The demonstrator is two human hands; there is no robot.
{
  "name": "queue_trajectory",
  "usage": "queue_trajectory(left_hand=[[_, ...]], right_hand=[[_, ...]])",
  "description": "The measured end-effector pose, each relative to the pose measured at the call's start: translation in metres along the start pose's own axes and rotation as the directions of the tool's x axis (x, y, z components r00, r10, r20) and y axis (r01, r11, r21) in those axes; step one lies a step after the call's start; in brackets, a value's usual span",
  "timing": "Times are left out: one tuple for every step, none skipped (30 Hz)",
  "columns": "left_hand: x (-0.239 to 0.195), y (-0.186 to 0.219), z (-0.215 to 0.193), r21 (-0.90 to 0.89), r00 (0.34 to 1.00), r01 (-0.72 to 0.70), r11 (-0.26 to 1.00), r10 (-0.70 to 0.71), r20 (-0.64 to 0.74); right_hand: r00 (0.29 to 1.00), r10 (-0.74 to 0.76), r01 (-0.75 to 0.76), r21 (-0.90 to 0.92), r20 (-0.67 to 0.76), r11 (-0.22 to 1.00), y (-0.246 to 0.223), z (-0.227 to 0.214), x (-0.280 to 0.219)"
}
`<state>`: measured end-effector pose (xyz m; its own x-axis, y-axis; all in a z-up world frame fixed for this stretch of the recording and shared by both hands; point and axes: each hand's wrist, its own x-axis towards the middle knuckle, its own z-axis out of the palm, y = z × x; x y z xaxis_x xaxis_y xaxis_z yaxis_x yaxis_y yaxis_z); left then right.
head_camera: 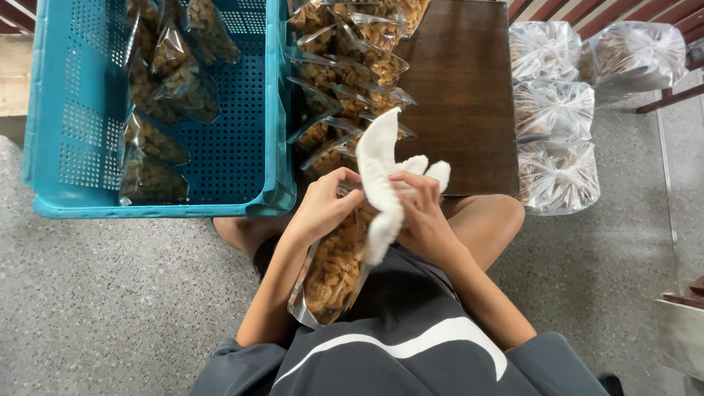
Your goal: The person picks up plastic bags filled with snacks from a blue crate and wipes the exterior of each bag with a white cloth before placing them on a wooden table.
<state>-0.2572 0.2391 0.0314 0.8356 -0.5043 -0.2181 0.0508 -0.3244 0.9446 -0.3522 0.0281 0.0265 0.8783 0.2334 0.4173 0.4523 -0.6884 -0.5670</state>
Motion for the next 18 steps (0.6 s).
queue_trajectory(left_hand=[[-0.002,0.001,0.001,-0.004,1.000,0.027,1.000,-0.027,-0.007],[-0.003,0.002,0.002,-0.008,0.998,0.053,0.999,-0.053,-0.017],[-0.005,0.002,0.003,-0.008,0.998,0.054,0.999,-0.054,-0.019],[-0.006,0.002,0.003,-0.052,1.000,0.029,0.998,-0.029,-0.012],[-0.007,0.002,0.003,-0.095,1.000,0.003,0.996,-0.004,-0.005],[-0.007,0.001,0.004,-0.095,1.000,0.000,0.995,-0.001,-0.006],[-0.006,0.000,0.006,-0.114,0.999,-0.036,0.993,0.032,-0.031],[-0.005,-0.002,0.008,-0.132,0.997,-0.070,0.989,0.063,-0.054],[-0.005,-0.005,0.008,-0.132,0.997,-0.071,0.989,0.064,-0.052],[-0.003,-0.007,0.008,-0.100,0.998,-0.036,0.994,0.030,-0.058],[-0.002,-0.008,0.008,-0.069,0.998,-0.001,0.998,-0.003,-0.064],[-0.002,-0.009,0.010,-0.070,0.998,-0.003,0.998,-0.002,-0.069],[-0.003,-0.009,0.012,-0.057,0.996,-0.063,0.996,0.059,-0.072],[-0.003,-0.009,0.012,-0.044,0.990,-0.124,0.991,0.120,-0.071],[-0.005,-0.009,0.010,-0.044,0.990,-0.125,0.991,0.122,-0.074],[-0.007,-0.009,0.007,-0.067,0.984,-0.179,0.982,0.177,-0.037],[-0.008,-0.008,0.005,-0.092,0.973,-0.231,0.969,0.232,-0.002],[-0.008,-0.008,0.004,-0.096,0.973,-0.230,0.968,0.231,-0.006]], right_hand=[[0.997,-0.007,0.021,-0.161,0.082,0.987,-0.003,0.002,0.005],[0.996,-0.008,0.021,-0.160,0.084,0.987,-0.004,0.005,0.010],[0.997,0.048,-0.032,-0.237,0.063,0.971,-0.005,0.008,0.016],[0.994,0.100,-0.084,-0.312,0.036,0.946,-0.004,0.009,0.021],[0.995,0.097,-0.081,-0.313,0.036,0.946,-0.004,0.009,0.023],[0.994,0.100,-0.080,-0.319,0.047,0.944,-0.004,0.007,0.025],[0.993,0.104,-0.080,-0.325,0.058,0.942,-0.004,0.006,0.028],[0.993,0.105,-0.081,-0.327,0.057,0.942,-0.006,0.007,0.029],[0.991,0.113,-0.094,-0.236,0.070,0.967,-0.008,0.007,0.029],[0.990,0.116,-0.103,-0.143,0.084,0.984,-0.009,0.007,0.032],[0.990,0.113,-0.101,-0.145,0.083,0.984,-0.009,0.006,0.035],[0.993,0.073,-0.066,-0.072,0.094,0.995,-0.009,0.005,0.038],[0.994,0.032,-0.033,0.001,0.102,0.999,-0.008,0.004,0.041],[0.994,0.030,-0.030,0.000,0.102,1.000,-0.005,0.002,0.045],[0.984,0.054,-0.095,0.248,0.169,0.964,0.000,-0.001,0.050],[0.969,0.063,-0.173,0.473,0.239,0.864,0.004,-0.004,0.052],[0.969,0.061,-0.172,0.472,0.240,0.865,0.006,-0.005,0.053],[0.964,0.028,-0.174,0.552,0.263,0.815,0.007,-0.005,0.054]])
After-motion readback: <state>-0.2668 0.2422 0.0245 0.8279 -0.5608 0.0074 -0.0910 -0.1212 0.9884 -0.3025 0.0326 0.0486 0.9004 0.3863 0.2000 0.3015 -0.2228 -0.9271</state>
